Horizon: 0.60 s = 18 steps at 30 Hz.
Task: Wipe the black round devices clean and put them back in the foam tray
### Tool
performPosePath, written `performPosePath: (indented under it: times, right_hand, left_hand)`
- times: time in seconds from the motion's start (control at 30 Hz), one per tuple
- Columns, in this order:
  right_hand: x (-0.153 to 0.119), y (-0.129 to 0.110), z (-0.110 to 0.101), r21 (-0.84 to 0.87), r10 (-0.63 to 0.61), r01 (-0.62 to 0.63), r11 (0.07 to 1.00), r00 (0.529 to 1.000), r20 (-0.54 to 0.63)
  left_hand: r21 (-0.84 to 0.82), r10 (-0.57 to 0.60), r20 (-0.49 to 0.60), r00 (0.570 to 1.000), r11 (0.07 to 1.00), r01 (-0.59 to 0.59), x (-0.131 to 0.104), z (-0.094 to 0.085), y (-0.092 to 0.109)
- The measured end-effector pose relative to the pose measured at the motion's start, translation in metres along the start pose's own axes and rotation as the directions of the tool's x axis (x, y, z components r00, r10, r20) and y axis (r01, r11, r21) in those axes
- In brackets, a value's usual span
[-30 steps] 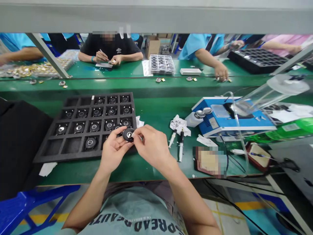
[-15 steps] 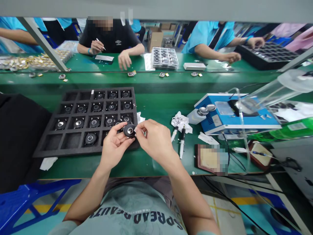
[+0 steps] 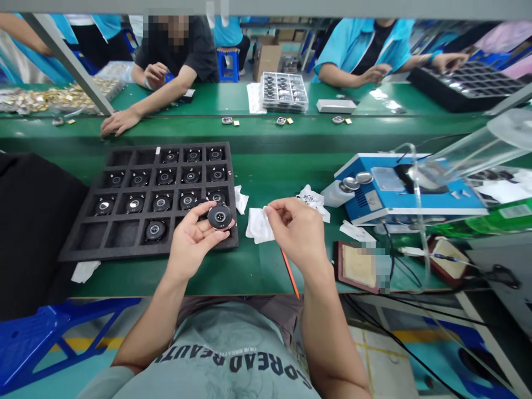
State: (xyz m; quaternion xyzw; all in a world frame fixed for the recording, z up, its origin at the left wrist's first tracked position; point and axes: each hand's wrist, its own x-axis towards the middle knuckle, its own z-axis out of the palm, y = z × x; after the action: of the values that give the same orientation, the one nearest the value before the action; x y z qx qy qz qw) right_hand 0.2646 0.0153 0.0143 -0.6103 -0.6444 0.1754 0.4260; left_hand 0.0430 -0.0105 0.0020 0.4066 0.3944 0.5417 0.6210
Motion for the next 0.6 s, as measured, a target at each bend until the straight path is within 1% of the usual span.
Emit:
performPosePath:
  times: [0.17, 0.3, 0.4, 0.47, 0.53, 0.6]
  right_hand:
    - [-0.006, 0.004, -0.002, 0.066, 0.009, -0.011, 0.998, 1.0, 0.024]
    - [-0.009, -0.005, -0.001, 0.084, -0.037, 0.034, 0.996, 0.999, 0.027]
    - [-0.017, -0.022, 0.007, 0.109, -0.167, 0.162, 0.981, 0.985, 0.038]
    - [-0.021, -0.035, 0.014, 0.105, -0.285, 0.277, 0.955, 0.955, 0.078]
    - [-0.022, -0.044, 0.021, 0.042, -0.376, 0.374, 0.926, 0.917, 0.132]
    - [-0.019, -0.046, 0.024, -0.077, -0.398, 0.418, 0.905, 0.898, 0.187]
  left_hand:
    - [0.013, 0.004, 0.002, 1.0, 1.0, -0.004, 0.0, 0.001, 0.0]
    - [0.031, 0.014, -0.004, 1.0, 0.999, -0.014, 0.0, 0.001, -0.001]
    - [0.051, 0.032, -0.013, 0.999, 0.998, -0.031, 0.0, 0.002, -0.002]
    - [0.065, 0.05, -0.014, 0.999, 0.997, -0.049, 0.0, 0.003, -0.003]
    - [0.068, 0.062, -0.009, 0.998, 0.996, -0.061, 0.001, 0.004, -0.003]
    - [0.062, 0.065, -0.013, 0.998, 0.996, -0.064, 0.002, 0.004, -0.003]
